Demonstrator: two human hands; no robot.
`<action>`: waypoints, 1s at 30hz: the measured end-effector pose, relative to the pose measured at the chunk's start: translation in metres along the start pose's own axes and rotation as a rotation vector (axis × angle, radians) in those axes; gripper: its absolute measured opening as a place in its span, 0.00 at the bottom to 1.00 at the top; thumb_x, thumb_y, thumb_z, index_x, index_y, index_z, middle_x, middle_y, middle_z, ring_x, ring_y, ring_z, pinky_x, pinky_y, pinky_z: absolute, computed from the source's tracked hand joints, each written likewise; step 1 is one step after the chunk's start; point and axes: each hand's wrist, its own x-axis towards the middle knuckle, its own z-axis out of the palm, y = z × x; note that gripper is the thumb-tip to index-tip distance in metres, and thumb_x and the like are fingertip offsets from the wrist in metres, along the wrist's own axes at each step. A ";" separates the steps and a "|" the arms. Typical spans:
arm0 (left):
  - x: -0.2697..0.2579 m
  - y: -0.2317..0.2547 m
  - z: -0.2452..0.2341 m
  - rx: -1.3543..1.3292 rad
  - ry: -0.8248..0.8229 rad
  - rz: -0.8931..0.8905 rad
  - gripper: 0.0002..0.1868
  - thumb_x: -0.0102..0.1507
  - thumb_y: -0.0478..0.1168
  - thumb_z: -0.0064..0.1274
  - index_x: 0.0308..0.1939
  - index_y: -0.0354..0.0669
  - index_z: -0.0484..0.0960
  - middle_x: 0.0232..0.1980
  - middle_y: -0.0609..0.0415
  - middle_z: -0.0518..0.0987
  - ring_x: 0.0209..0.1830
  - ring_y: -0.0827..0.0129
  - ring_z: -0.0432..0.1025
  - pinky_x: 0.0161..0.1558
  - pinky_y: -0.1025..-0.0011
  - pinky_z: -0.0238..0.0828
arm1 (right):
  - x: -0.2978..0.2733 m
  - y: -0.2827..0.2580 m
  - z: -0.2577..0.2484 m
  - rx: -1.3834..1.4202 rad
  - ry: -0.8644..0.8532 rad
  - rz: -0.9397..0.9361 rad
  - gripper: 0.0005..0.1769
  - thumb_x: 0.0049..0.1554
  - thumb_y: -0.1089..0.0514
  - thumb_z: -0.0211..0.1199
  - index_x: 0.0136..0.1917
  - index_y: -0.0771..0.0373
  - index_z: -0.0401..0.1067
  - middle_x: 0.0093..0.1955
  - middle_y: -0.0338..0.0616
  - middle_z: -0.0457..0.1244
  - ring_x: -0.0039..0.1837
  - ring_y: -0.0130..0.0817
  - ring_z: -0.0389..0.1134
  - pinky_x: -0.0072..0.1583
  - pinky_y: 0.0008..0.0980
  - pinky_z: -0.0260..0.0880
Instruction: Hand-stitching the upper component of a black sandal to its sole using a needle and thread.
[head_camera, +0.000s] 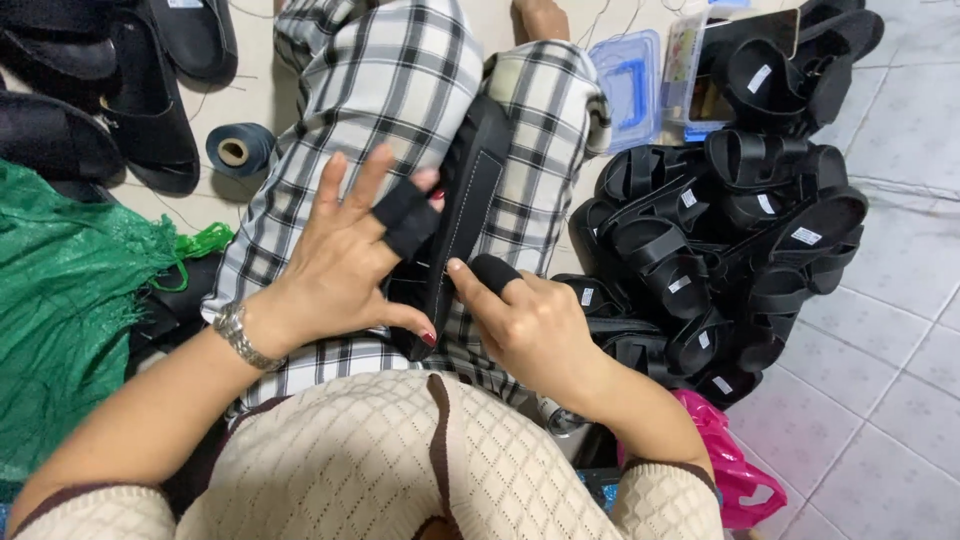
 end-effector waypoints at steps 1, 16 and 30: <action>-0.008 0.008 -0.001 0.007 0.000 0.008 0.79 0.40 0.82 0.67 0.80 0.42 0.48 0.83 0.43 0.51 0.82 0.41 0.30 0.75 0.39 0.17 | -0.001 -0.005 -0.004 -0.004 0.010 0.002 0.27 0.55 0.66 0.65 0.69 0.61 0.71 0.24 0.34 0.45 0.27 0.31 0.49 0.27 0.34 0.52; -0.025 0.058 -0.002 -1.268 0.188 -0.802 0.15 0.62 0.34 0.61 0.52 0.38 0.83 0.16 0.56 0.74 0.13 0.77 0.67 0.18 0.82 0.62 | 0.012 -0.005 -0.012 -0.086 0.066 -0.001 0.06 0.58 0.58 0.58 0.50 0.54 0.70 0.23 0.38 0.56 0.29 0.37 0.66 0.34 0.30 0.66; -0.038 0.053 -0.001 -0.780 0.397 -0.715 0.50 0.41 0.38 0.80 0.67 0.44 0.74 0.30 0.58 0.67 0.22 0.76 0.61 0.28 0.77 0.66 | -0.032 0.003 -0.002 0.649 0.237 0.385 0.23 0.49 0.54 0.74 0.59 0.54 0.79 0.35 0.44 0.63 0.39 0.44 0.70 0.43 0.30 0.72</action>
